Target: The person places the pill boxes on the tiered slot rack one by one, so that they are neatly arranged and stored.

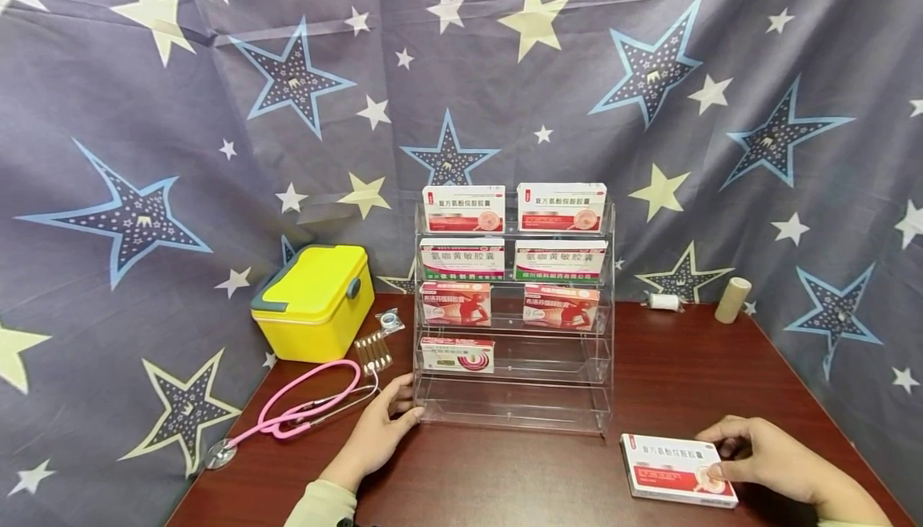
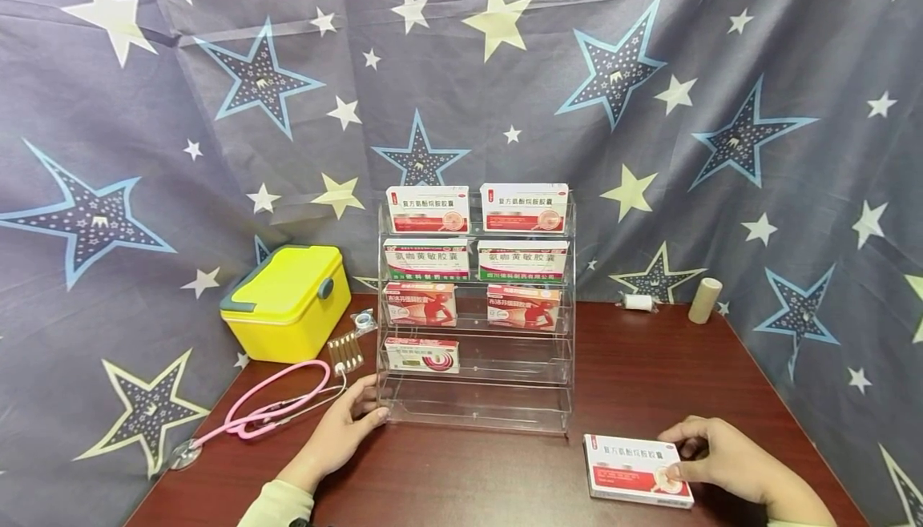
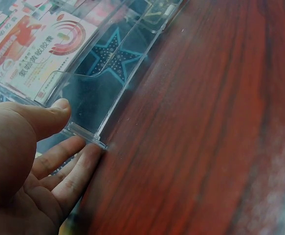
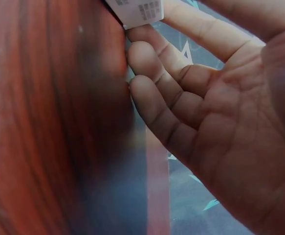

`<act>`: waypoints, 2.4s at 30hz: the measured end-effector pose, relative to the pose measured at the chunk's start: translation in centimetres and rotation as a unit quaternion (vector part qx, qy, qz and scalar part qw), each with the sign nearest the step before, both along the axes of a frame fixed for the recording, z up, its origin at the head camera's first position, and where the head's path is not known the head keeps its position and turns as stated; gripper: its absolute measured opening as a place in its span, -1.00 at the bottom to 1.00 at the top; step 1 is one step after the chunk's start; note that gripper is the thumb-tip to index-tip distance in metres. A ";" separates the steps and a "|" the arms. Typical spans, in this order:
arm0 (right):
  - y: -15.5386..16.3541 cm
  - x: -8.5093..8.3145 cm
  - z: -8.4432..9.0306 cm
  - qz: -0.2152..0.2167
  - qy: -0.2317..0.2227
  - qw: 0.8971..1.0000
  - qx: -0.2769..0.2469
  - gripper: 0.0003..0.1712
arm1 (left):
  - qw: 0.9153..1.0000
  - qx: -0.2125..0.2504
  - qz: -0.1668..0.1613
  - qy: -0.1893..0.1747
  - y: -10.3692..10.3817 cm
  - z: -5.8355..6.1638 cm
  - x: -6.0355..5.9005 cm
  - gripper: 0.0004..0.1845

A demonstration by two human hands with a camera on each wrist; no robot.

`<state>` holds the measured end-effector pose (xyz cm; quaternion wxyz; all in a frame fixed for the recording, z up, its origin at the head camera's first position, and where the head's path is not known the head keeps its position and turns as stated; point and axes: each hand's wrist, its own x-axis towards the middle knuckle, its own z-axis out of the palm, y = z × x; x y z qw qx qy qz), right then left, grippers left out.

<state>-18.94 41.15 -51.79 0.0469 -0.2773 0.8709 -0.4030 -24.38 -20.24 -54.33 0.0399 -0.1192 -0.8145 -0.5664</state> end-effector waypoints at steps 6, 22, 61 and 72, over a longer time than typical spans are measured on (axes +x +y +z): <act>0.1 0.0 0.0 -0.007 -0.045 0.999 -0.020 -0.71 | 1.000 -0.001 0.001 -0.001 -0.1 0.0 0.0 -0.41; 0.5 0.3 0.4 -0.038 -0.064 0.996 -0.052 -0.82 | 1.000 -0.007 -0.002 -0.004 -0.1 0.0 0.1 -0.42; -15.8 -6.4 12.1 -0.172 0.300 0.932 -0.109 -0.70 | 1.000 -0.002 -0.004 0.000 0.0 0.1 0.1 -0.41; -16.3 -7.0 10.4 -0.162 0.332 0.927 -0.069 -0.68 | 1.000 -0.003 0.002 0.000 0.0 -0.4 -0.1 -0.40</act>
